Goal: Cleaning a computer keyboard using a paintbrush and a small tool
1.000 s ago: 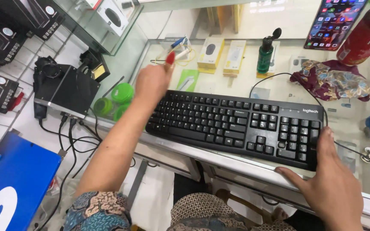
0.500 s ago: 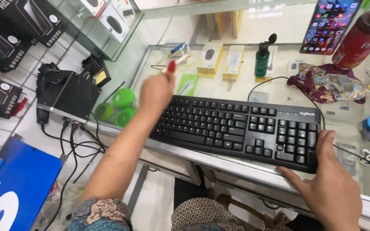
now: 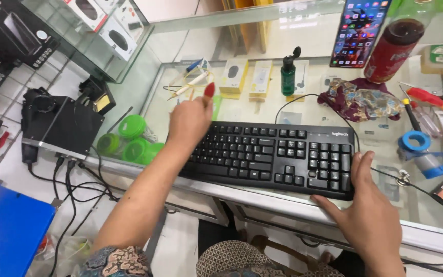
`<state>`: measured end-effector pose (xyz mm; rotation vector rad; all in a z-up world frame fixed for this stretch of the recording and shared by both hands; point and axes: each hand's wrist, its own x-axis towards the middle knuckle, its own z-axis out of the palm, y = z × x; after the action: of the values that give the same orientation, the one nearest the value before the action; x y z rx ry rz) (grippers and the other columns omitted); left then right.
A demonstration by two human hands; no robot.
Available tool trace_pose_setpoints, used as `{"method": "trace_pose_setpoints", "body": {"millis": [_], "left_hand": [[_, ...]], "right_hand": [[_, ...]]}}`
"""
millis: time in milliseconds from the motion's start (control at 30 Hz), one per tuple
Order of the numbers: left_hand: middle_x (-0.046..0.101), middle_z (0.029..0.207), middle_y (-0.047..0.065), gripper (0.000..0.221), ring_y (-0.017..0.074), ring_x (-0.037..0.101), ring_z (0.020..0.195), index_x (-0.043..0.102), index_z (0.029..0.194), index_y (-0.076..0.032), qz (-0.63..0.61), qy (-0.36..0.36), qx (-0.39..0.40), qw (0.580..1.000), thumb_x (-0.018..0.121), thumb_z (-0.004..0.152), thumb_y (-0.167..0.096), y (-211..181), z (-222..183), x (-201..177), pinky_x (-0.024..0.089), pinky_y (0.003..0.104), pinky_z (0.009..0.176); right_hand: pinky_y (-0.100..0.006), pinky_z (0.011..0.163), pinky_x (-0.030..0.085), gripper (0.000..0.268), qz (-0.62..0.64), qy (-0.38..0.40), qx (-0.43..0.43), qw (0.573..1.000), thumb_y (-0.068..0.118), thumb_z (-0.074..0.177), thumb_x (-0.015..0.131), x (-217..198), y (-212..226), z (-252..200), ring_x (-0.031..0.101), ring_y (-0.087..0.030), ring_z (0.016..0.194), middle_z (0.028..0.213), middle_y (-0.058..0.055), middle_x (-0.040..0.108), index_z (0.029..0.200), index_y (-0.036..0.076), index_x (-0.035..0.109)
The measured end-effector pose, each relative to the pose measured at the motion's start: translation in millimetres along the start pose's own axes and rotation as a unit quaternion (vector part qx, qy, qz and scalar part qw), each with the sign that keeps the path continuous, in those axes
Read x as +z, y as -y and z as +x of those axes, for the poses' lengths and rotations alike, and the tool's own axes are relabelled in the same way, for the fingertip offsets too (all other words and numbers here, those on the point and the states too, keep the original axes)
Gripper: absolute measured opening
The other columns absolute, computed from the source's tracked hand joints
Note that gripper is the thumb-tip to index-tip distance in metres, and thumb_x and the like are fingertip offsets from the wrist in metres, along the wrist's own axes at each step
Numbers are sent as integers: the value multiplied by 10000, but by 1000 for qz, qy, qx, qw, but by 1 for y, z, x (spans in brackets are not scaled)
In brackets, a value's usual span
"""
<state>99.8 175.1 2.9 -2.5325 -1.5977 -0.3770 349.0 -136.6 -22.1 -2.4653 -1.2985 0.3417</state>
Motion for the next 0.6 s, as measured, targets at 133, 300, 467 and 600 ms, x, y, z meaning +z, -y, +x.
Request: {"method": "trace_pose_setpoints", "body": {"millis": [133, 300, 467, 600], "left_hand": [[663, 603, 208, 548, 426, 653, 579, 715, 728, -37, -133, 1, 50, 990, 530, 1061, -432, -92, 4, 0, 480, 575, 588], [695, 498, 26, 492, 142, 689, 410, 767, 723, -94, -403, 143, -57, 902, 533, 996, -429, -168, 2, -31, 588, 260, 550], [735, 601, 164, 512, 206, 690, 439, 729, 811, 29, -549, 187, -89, 810, 533, 990, -409, -202, -4, -40, 587, 267, 468], [731, 660, 47, 399, 98, 650, 430, 746, 946, -22, -398, 176, -10, 900, 528, 1093, -323, -177, -1, -28, 535, 152, 360]], "right_hand": [[-568, 791, 588, 1355, 1, -7, -7, 1000, 648, 680, 757, 2, -3, -1, 567, -311, 1344, 1681, 18, 402, 1693, 105, 40], [-555, 809, 576, 1341, 14, -9, -16, 1000, 633, 684, 778, 2, -5, 0, 561, -302, 1348, 1707, -19, 355, 1686, 109, 58], [-541, 810, 576, 1361, 18, -37, -35, 999, 613, 687, 799, 8, -7, -1, 564, -291, 1355, 1682, -19, 411, 1683, 96, 30], [-546, 845, 570, 1290, 21, -1, -18, 1000, 611, 707, 790, -1, -2, 0, 539, -277, 1369, 1733, -33, 289, 1677, 133, 87]]}}
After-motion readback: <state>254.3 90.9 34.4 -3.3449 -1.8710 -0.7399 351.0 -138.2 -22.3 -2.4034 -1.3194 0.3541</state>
